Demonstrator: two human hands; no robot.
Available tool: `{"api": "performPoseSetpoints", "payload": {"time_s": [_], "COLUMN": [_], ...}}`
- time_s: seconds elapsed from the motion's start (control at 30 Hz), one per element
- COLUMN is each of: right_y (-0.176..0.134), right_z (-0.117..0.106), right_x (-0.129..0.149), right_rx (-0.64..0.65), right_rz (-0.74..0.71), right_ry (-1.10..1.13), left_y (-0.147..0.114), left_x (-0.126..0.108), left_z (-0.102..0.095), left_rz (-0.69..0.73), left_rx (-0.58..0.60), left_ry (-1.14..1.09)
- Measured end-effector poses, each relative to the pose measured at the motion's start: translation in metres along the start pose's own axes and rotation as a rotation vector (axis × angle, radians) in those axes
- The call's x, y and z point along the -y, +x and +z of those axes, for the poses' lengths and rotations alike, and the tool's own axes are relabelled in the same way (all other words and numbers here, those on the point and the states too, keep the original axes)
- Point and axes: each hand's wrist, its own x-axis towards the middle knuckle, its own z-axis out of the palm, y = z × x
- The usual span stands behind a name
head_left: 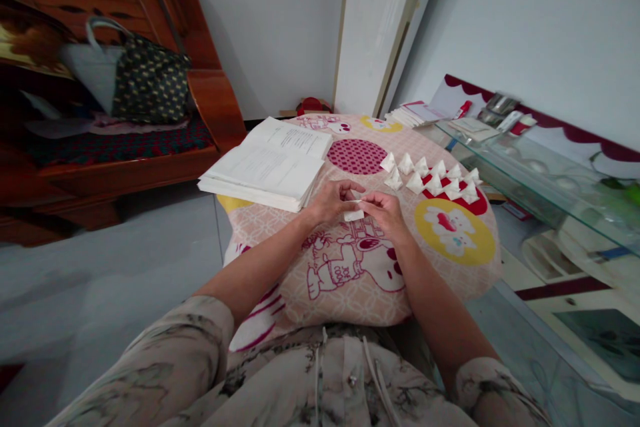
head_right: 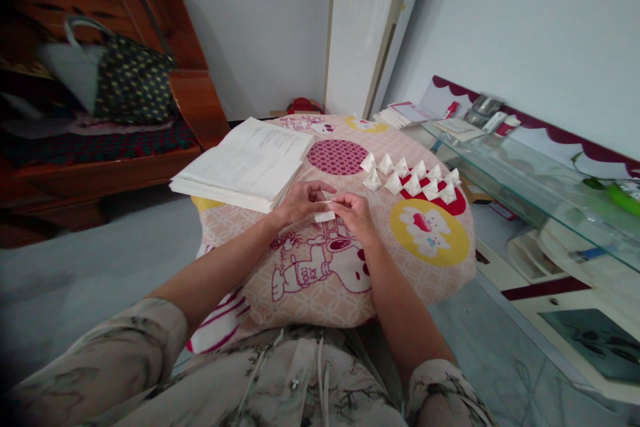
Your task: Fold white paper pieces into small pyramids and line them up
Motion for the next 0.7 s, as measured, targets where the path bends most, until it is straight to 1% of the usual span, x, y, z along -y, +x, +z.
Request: {"api": "performPoseSetpoints", "payload": {"time_s": [0.07, 0.13, 0.27, 0.4, 0.5, 0.7], "right_y": [0.0, -0.0007, -0.0013, 0.0002, 0.0005, 0.001], "right_z": [0.0001, 0.0006, 0.0002, -0.0038, -0.0049, 0.0009], "right_x": [0.0011, 0.0032, 0.0052, -0.0001, -0.0019, -0.0014], "right_rx": [0.002, -0.016, -0.11, -0.179, -0.191, -0.181], "right_rz": [-0.023, -0.031, -0.003, -0.01, -0.018, 0.022], "right_ry": [-0.074, -0.104, -0.069, -0.055, -0.046, 0.039], "left_y": [-0.0006, -0.0003, 0.0015, 0.0017, 0.0024, 0.0067], "left_x": [-0.0003, 0.0004, 0.0023, 0.002, 0.003, 0.0085], "left_z": [0.0014, 0.0027, 0.0035, 0.002, 0.0017, 0.0038], "left_rz": [-0.006, -0.01, -0.015, -0.072, -0.108, -0.11], "left_rx": [0.007, 0.017, -0.016, -0.038, -0.033, -0.106], "left_ry": [0.049, 0.045, -0.078, -0.198, -0.213, -0.18]}}
